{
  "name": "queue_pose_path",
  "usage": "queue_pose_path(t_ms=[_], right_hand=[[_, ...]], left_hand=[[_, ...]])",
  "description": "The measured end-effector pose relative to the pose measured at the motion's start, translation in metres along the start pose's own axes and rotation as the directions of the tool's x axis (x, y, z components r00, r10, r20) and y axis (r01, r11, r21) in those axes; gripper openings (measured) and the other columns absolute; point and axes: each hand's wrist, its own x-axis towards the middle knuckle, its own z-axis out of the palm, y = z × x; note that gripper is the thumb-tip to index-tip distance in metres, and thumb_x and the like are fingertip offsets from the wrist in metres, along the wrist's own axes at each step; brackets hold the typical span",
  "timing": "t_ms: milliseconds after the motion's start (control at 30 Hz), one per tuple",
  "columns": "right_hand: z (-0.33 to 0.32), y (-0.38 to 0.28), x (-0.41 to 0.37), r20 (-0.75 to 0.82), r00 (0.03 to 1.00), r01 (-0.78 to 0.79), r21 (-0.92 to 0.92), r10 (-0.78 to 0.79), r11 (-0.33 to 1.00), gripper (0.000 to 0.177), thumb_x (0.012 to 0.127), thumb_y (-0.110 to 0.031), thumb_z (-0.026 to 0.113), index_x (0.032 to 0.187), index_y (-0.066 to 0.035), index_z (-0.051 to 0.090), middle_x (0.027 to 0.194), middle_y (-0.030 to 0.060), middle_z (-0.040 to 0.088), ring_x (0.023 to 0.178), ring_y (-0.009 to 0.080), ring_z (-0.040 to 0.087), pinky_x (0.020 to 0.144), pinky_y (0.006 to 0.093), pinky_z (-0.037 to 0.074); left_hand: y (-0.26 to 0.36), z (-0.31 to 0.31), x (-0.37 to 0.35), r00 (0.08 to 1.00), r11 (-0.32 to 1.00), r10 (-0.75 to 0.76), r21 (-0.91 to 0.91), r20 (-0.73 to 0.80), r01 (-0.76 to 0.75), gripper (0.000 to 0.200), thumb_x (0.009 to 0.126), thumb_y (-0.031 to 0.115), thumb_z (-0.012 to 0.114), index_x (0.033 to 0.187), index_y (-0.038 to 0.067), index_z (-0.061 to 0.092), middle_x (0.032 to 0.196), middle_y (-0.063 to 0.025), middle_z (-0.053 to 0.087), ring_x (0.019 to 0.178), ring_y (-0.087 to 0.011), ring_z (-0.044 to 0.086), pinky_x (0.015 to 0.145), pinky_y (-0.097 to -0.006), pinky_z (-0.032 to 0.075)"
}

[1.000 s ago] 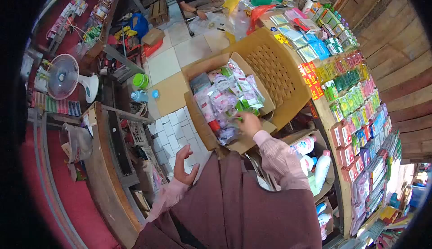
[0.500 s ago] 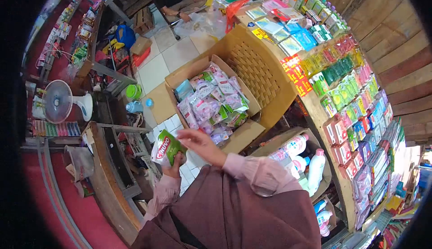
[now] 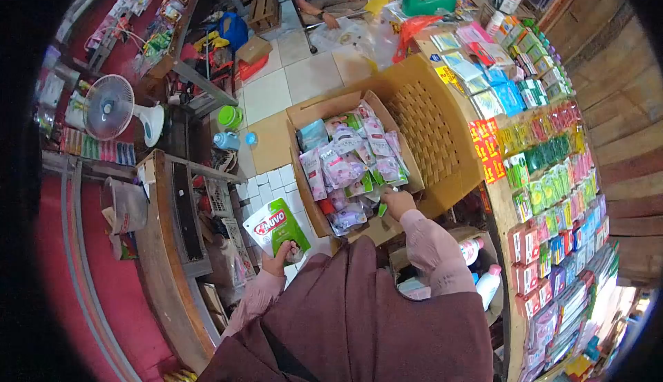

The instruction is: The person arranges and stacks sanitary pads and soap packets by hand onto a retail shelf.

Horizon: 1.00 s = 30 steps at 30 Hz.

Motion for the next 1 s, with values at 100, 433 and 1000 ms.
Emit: queue_pose_path(t_ms=[100,433,1000], right_hand=[[-0.022,0.007,-0.013,-0.306,0.926,0.287,0.2,-0.219,0.937,0.013,0.07,-0.007,0.06,0.082,-0.012,0.064,0.109,0.0005,0.058,0.101,0.0279,0.054,0.085,0.0391,0.044],[-0.144,-0.101,-0.057,-0.039,0.904,0.226,0.889,-0.425,0.399,0.026,0.079,-0.021,0.069,0.097,-0.004,0.064,0.085,0.0055,0.064,0.078,0.0087,0.056,0.071,0.025,0.045],[-0.12,-0.168,-0.036,-0.035,0.899,0.259,0.846,-0.436,0.466,0.027,0.081,-0.022,0.066,0.096,0.0,0.063,0.081,0.0041,0.065,0.076,0.0072,0.055,0.067,0.0238,0.045]], left_hand=[[0.002,0.007,0.0,0.999,1.0,0.029,-0.001,-0.044,-0.029,0.015,0.088,0.014,0.056,0.094,0.0,0.057,0.082,-0.005,0.062,0.073,-0.0129,0.058,0.067,-0.0251,0.045],[-0.035,0.005,0.015,0.981,0.982,-0.101,-0.142,0.167,0.125,0.04,0.083,0.018,0.062,0.117,0.003,0.049,0.105,-0.0065,0.059,0.095,-0.0182,0.058,0.081,-0.0306,0.047],[0.003,-0.016,-0.038,0.972,0.995,-0.103,0.016,0.209,0.101,0.063,0.067,0.011,0.076,0.121,0.001,0.045,0.11,-0.0074,0.057,0.099,-0.0172,0.055,0.084,-0.03,0.044]])
